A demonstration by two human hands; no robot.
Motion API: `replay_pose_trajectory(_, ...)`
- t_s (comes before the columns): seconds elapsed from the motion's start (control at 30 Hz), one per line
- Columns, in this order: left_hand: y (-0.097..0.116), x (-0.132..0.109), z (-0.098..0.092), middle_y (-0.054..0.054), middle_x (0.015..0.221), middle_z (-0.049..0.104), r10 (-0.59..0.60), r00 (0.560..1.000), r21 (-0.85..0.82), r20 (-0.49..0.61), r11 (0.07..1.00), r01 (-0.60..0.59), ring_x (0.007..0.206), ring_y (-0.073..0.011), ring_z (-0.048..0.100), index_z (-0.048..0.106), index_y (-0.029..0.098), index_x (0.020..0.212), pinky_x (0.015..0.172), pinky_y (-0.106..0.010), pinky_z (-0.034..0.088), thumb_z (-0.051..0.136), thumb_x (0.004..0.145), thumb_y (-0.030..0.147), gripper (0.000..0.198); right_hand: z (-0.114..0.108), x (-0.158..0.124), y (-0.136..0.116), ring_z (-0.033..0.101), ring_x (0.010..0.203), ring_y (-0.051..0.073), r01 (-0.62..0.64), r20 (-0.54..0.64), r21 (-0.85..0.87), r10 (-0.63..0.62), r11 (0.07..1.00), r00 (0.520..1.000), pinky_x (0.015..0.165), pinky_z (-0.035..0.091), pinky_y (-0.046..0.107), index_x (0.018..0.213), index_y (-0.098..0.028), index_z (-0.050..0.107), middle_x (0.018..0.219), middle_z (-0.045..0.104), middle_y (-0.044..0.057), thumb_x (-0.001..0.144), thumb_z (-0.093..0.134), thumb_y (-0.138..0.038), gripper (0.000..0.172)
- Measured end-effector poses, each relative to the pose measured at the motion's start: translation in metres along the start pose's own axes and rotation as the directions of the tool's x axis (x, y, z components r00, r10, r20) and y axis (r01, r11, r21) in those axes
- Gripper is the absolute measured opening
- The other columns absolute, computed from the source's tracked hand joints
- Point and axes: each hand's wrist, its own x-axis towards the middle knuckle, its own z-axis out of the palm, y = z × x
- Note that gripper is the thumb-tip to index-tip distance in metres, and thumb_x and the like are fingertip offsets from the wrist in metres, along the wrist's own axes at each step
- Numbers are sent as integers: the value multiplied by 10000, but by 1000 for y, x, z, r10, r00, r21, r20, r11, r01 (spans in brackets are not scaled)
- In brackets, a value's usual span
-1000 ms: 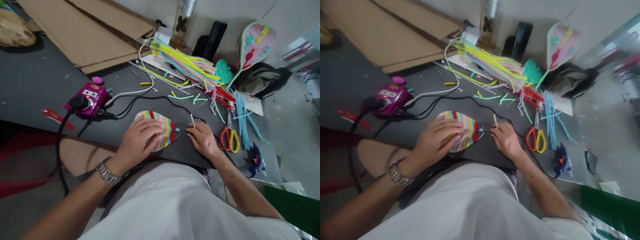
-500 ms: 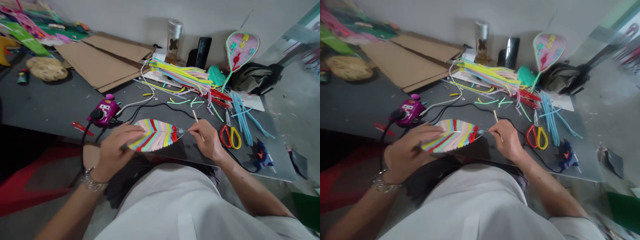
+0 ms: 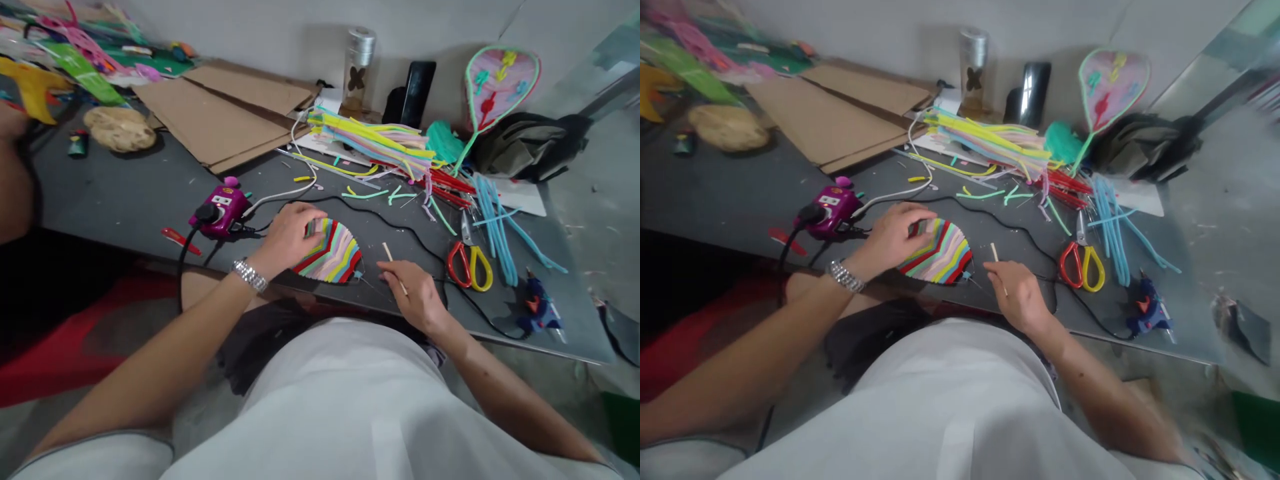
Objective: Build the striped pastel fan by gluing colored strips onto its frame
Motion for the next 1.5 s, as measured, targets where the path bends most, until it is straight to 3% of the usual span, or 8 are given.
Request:
replay_pose_trajectory(0.1, 20, -18, 17, -161, 1492, 637, 106, 994, 35, 17, 994, -107, 1437, -328, 555, 715, 180, 1313, 1230, -565, 417, 609, 970, 309, 381, -7, 0, 3, 734, 905, 220, -1, -65, 119, 9, 993, 998, 829, 580, 388, 1380, -202, 664, 993, 786, 97, 1132, 410, -398, 406)
replay_pose_trajectory(0.23, 38, -30, 34, -185, 1651, 488, 139, 982, 87, 130, 985, -151, 1597, -411, 349, 597, 184, 1478, 1259, -753, 245, 603, 1015, 469, 543, -6, 7, 0, 707, 993, 243, 54, -122, 177, -32, 983, 992, 863, 578, 416, 1248, -193, 758, 1044, 749, 134, 1116, 400, -530, 508)
replay_pose_trajectory(0.4, 37, -30, 43, -197, 1638, 504, 157, 974, 120, 164, 977, -178, 1583, -424, 374, 617, 169, 1462, 1263, -763, 211, 605, 1018, 435, 518, 9, 14, -6, 710, 805, 166, -197, -68, 301, 227, 933, 972, 750, 575, 305, 1044, -220, 752, 904, 768, 45, 1060, 578, -319, 200)
replay_pose_trajectory(0.5, 35, -30, 43, -187, 1630, 518, 171, 973, 129, 158, 973, -192, 1571, -415, 400, 643, 178, 1436, 1269, -748, 217, 575, 1028, 395, 466, 14, 17, -6, 699, 765, 143, -249, -64, 321, 283, 914, 957, 704, 563, 263, 941, -219, 715, 873, 757, 21, 992, 652, -244, 85)
replay_pose_trajectory(0.77, 39, -36, 45, -184, 1640, 507, 196, 972, 167, 127, 962, -216, 1568, -392, 414, 594, 149, 1494, 1292, -712, 233, 497, 1076, 349, 474, 16, 27, -3, 728, 853, 163, -123, -63, 304, 149, 945, 987, 807, 585, 313, 947, -229, 686, 906, 761, 29, 964, 628, -110, 134)
replay_pose_trajectory(1.1, 40, -36, 44, -178, 1660, 481, 185, 971, 133, 151, 970, -205, 1589, -402, 376, 596, 162, 1499, 1295, -730, 223, 512, 1075, 282, 449, 17, 29, -8, 731, 829, 169, -69, -80, 230, 90, 971, 993, 783, 596, 325, 969, -221, 682, 925, 780, 44, 957, 619, -67, 167)
replay_pose_trajectory(1.33, 39, -37, 45, -211, 1673, 446, 199, 965, 107, 171, 970, -219, 1594, -426, 355, 563, 151, 1524, 1272, -750, 257, 501, 1071, 278, 474, 25, 27, -5, 716, 831, 183, 54, -86, 145, -42, 988, 995, 766, 597, 352, 1011, -226, 671, 944, 777, 63, 976, 575, -54, 201)
replay_pose_trajectory(1.5, 39, -37, 46, -200, 1677, 447, 199, 965, 110, 168, 969, -219, 1606, -420, 331, 555, 148, 1530, 1286, -745, 233, 493, 1080, 282, 474, 24, 26, -6, 718, 820, 184, 36, -131, 178, -13, 983, 991, 751, 598, 352, 1002, -226, 660, 931, 773, 65, 965, 581, -58, 190)
